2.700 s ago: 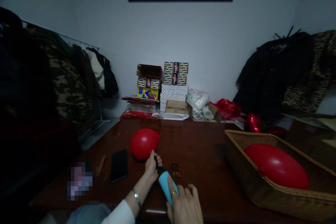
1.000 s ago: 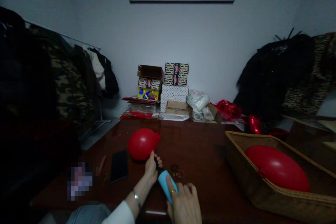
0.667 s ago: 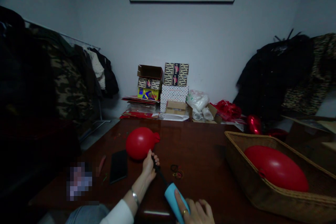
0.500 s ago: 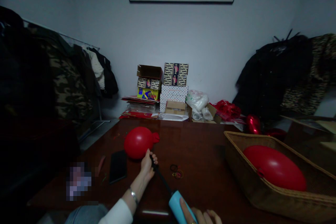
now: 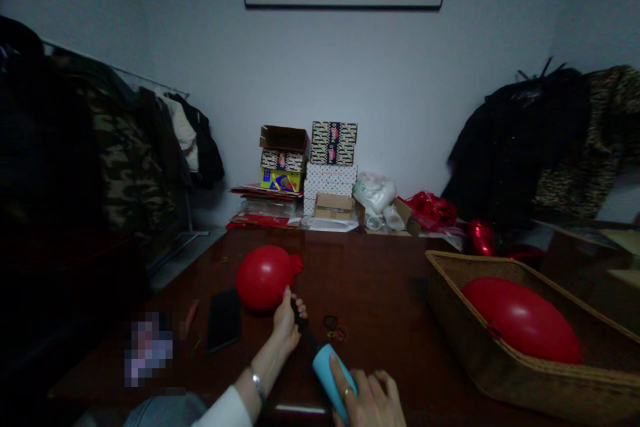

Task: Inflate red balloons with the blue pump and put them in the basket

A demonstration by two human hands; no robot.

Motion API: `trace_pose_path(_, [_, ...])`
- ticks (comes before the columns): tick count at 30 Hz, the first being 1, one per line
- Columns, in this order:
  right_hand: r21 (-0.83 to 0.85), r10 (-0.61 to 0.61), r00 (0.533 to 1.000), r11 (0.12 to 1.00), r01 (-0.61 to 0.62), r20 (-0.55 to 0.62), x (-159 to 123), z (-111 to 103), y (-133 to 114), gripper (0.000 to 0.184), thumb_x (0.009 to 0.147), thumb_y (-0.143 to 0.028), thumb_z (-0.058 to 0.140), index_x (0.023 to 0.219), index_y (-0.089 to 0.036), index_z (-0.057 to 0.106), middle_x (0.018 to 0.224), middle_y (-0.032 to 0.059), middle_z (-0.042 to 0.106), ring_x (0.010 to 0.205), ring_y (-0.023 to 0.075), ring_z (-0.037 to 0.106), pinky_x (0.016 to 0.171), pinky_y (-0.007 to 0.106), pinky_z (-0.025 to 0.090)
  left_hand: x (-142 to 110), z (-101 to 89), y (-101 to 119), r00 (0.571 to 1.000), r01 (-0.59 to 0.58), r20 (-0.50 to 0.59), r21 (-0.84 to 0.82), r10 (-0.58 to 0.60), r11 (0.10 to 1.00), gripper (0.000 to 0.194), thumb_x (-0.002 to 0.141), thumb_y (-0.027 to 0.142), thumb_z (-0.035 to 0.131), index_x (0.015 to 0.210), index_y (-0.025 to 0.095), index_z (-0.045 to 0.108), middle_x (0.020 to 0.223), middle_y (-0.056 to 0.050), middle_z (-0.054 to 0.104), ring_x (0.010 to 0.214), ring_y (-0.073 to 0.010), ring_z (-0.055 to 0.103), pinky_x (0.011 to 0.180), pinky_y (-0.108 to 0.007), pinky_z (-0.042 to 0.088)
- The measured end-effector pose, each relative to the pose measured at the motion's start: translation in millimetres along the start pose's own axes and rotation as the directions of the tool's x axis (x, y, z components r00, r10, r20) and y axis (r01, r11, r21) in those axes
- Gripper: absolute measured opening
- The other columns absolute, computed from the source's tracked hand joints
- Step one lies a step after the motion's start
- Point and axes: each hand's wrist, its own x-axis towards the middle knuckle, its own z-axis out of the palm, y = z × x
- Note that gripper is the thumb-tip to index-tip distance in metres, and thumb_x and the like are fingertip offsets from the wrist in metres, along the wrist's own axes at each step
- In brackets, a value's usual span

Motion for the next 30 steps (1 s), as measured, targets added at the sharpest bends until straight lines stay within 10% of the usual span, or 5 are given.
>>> trace_pose_path(8, [0.036,0.182,0.979,0.982,-0.186,0.088,41.9,-4.5,-26.7,0.060,0.072,-0.021,0.054,0.129,-0.031,0.043,0.088,0.0018,0.063,0.082,0.0201,0.057,0.083,0.039,0.026,-8.2,2.5,-9.9,0.999,0.042,0.031,0.037,-0.043,0.998,0.042,0.066,0.052,0.068,0.069,0.019,0.041,0.049,0.006,0.044,0.039,-0.0060,0.040,0.039,-0.017,0.031])
trace_pose_path(30, [-0.028,0.056,0.991,0.998,-0.060,-0.125,26.8,-7.8,-27.4,0.064,0.070,-0.030,0.057,0.131,-0.029,0.038,0.086,-0.0002,0.064,0.072,0.0178,0.056,0.079,0.037,0.027,11.9,-0.8,19.3,1.000,-0.014,-0.001,-0.016,0.014,1.000,0.035,0.080,0.046,0.056,0.067,0.019,0.039,0.049,0.007,0.036,0.035,-0.0037,0.032,0.033,-0.014,0.023])
